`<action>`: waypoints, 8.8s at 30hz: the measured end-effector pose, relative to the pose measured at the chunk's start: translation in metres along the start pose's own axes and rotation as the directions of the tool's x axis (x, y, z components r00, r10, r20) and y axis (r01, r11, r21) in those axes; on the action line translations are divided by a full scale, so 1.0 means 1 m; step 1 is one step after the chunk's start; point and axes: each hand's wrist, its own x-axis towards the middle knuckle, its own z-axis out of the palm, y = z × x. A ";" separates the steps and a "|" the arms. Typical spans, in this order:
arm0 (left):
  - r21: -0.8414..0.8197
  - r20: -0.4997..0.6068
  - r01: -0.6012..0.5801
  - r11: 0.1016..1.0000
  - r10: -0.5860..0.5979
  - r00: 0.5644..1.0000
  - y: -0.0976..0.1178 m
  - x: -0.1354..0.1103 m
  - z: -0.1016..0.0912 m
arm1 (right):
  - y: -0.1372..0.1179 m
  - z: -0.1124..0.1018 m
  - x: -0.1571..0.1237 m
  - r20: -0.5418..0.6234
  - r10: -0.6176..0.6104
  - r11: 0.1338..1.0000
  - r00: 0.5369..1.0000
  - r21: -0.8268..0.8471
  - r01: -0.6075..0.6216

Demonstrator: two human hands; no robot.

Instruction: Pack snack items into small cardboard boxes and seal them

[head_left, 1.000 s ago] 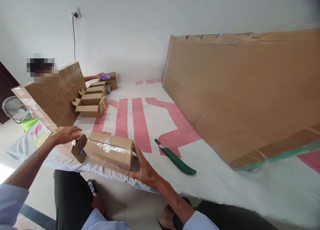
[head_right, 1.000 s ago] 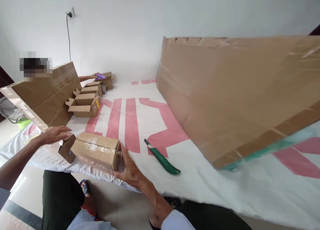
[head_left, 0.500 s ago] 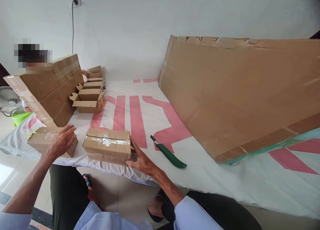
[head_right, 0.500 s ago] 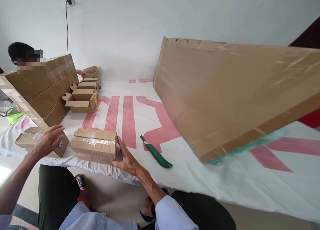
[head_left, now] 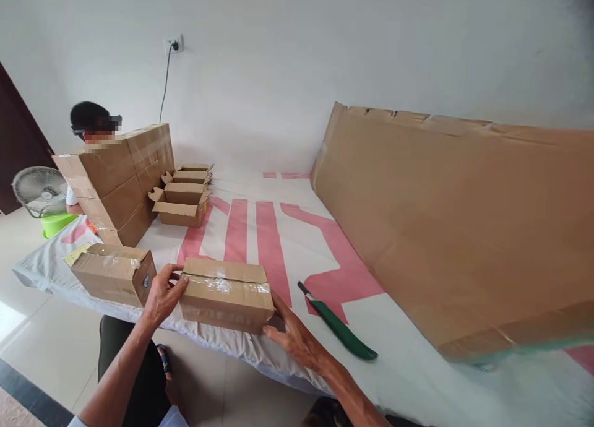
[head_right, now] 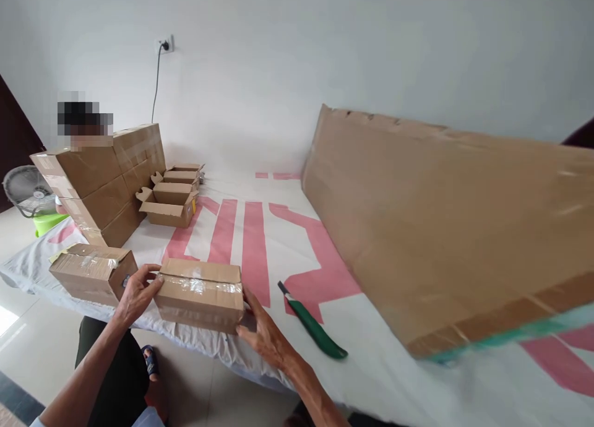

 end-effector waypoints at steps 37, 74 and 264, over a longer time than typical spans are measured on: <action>-0.246 0.185 -0.017 0.969 0.064 0.981 -0.001 0.007 -0.007 | 0.039 -0.106 -0.049 -0.643 0.107 0.745 0.758 -0.453 -0.490; -0.331 0.343 0.097 0.939 0.024 0.939 -0.003 0.020 -0.018 | -0.109 -0.007 0.054 -0.029 0.053 0.998 0.998 -0.040 -0.054; 0.202 0.028 -0.060 0.978 0.056 0.998 0.028 0.014 -0.023 | -0.173 0.015 0.091 0.301 0.368 0.337 0.880 -0.925 0.176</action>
